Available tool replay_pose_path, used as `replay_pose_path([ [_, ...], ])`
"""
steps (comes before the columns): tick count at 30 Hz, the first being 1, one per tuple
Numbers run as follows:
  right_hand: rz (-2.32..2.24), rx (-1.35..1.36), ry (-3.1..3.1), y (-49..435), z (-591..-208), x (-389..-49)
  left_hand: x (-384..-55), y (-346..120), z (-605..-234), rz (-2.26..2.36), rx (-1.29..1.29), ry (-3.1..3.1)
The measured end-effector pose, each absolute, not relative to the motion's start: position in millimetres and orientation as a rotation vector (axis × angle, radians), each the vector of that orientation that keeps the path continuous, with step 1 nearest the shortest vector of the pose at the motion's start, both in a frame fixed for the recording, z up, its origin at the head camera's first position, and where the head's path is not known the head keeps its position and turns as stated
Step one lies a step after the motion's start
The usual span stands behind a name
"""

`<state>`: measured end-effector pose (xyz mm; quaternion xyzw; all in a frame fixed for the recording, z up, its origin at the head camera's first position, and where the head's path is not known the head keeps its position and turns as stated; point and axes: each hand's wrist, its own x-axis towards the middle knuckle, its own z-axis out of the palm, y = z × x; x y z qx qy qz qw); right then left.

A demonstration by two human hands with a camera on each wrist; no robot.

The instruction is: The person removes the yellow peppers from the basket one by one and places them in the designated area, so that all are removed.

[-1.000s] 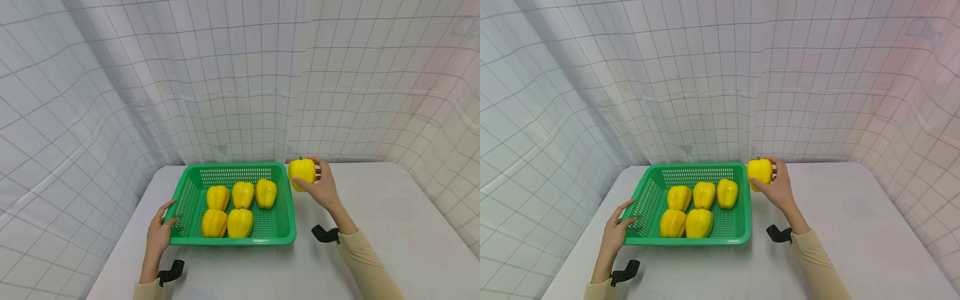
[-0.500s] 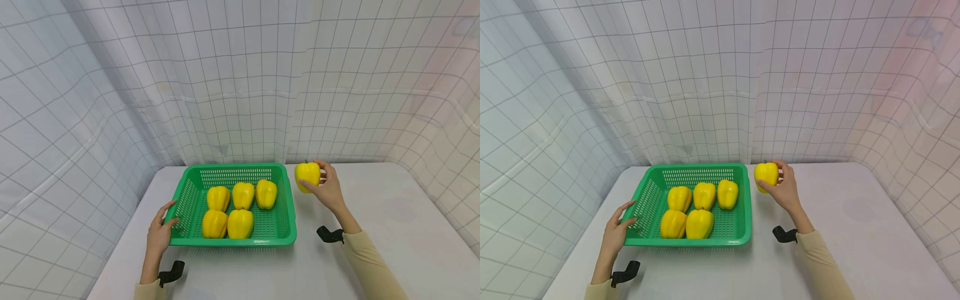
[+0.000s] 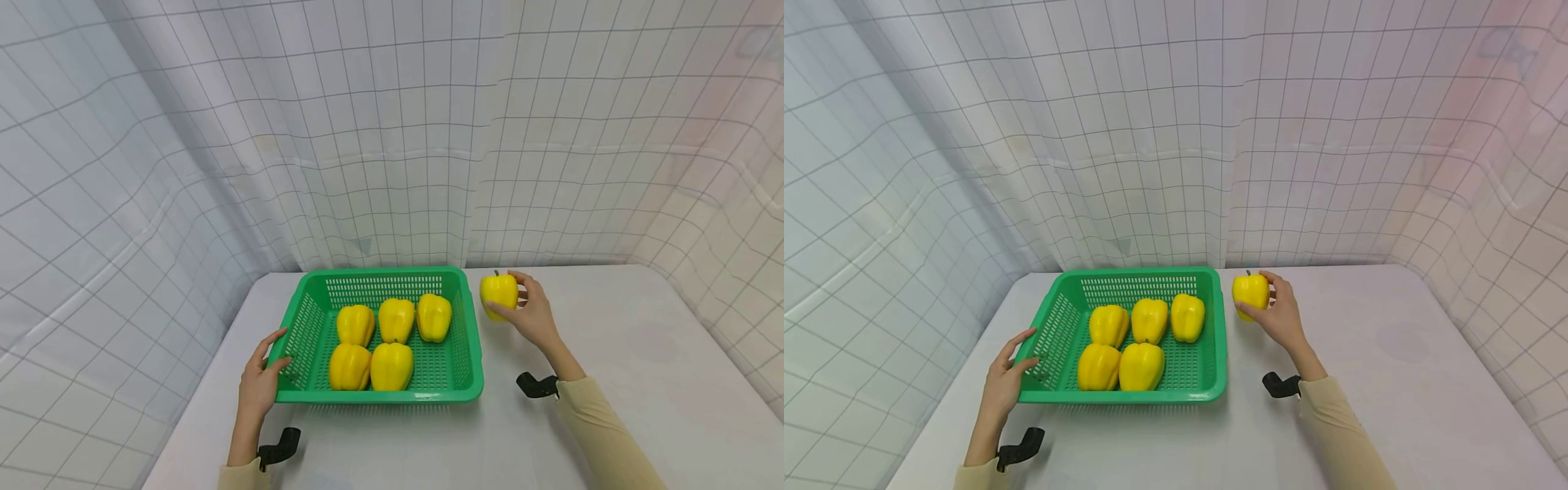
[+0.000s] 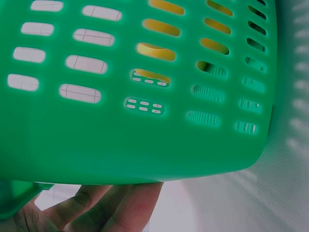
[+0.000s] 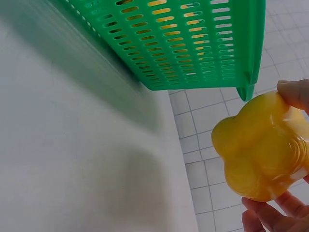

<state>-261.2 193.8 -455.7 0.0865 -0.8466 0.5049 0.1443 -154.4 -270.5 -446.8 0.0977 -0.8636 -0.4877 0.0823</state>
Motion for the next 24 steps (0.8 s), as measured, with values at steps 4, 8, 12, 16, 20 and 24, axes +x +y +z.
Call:
replay_pose_path([
  [4, 1.45, 0.225, -2.478, 194, -462, -263, -154, -270, -448, -1.451, 0.299, -2.581],
  [8, 1.438, 0.201, -2.505, 195, -467, -264, -155, -270, -448, -1.442, 0.302, -2.586],
  [12, 1.428, 0.183, -2.506, 195, -471, -266, -155, -270, -447, -1.432, 0.295, -2.59],
  [16, 1.437, 0.172, -2.509, 195, -474, -267, -156, -271, -448, -1.432, 0.295, -2.583],
  [20, 1.448, 0.174, -2.533, 193, -476, -268, -156, -271, -449, -1.433, 0.292, -2.58],
  [24, 1.44, 0.179, -2.546, 191, -479, -268, -157, -271, -450, -1.446, 0.298, -2.573],
])
